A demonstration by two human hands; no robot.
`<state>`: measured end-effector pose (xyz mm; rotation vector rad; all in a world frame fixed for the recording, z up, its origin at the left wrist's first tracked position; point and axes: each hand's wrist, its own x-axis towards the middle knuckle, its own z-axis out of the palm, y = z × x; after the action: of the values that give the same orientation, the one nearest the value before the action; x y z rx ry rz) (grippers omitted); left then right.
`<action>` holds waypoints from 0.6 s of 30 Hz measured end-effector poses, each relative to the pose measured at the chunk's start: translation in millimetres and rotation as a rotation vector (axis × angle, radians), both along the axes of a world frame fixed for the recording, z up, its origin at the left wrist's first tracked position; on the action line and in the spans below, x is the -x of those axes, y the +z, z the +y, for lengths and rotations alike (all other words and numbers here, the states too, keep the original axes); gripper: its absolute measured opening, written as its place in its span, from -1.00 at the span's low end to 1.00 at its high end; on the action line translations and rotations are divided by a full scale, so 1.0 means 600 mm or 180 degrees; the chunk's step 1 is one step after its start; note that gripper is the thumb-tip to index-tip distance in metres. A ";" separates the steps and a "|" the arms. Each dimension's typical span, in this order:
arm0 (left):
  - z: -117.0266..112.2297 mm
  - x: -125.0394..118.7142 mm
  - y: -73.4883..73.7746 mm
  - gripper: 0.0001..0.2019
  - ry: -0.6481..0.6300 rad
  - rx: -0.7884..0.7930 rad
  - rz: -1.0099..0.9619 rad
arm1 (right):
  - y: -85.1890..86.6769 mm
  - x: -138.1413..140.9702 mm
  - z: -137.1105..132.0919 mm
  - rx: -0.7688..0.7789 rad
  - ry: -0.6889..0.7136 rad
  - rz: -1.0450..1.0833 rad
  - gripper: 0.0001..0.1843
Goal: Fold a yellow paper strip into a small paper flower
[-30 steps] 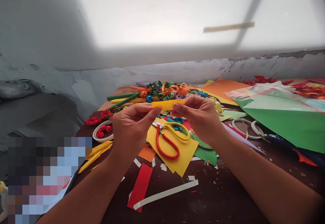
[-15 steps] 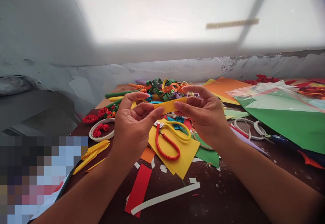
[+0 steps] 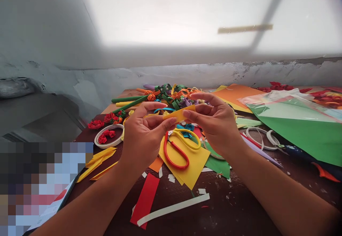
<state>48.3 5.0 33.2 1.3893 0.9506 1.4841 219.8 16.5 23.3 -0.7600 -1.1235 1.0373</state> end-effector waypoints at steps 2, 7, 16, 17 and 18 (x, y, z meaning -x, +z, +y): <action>0.000 0.000 0.001 -0.60 -0.0010 0.0025 -0.0015 | 0.001 0.001 -0.001 -0.0002 -0.0008 -0.0008 -0.44; 0.001 0.001 0.003 -0.63 -0.0085 0.0096 -0.0114 | 0.002 0.002 -0.002 0.0014 -0.0027 0.0044 -0.43; 0.001 0.002 0.001 -0.62 -0.0098 0.0098 -0.0251 | 0.004 0.004 -0.003 -0.0001 0.0038 0.0154 -0.41; 0.000 0.001 0.001 -0.63 -0.0093 0.0087 -0.0250 | 0.005 0.005 -0.004 -0.0010 0.0056 0.0171 -0.41; -0.001 0.001 0.001 -0.66 -0.0082 0.0071 -0.0233 | 0.005 0.005 -0.003 -0.0021 0.0075 0.0189 -0.41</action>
<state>47.8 4.4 33.9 1.3175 0.8978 1.4907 216.9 14.4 26.3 -0.7079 -1.0869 1.0690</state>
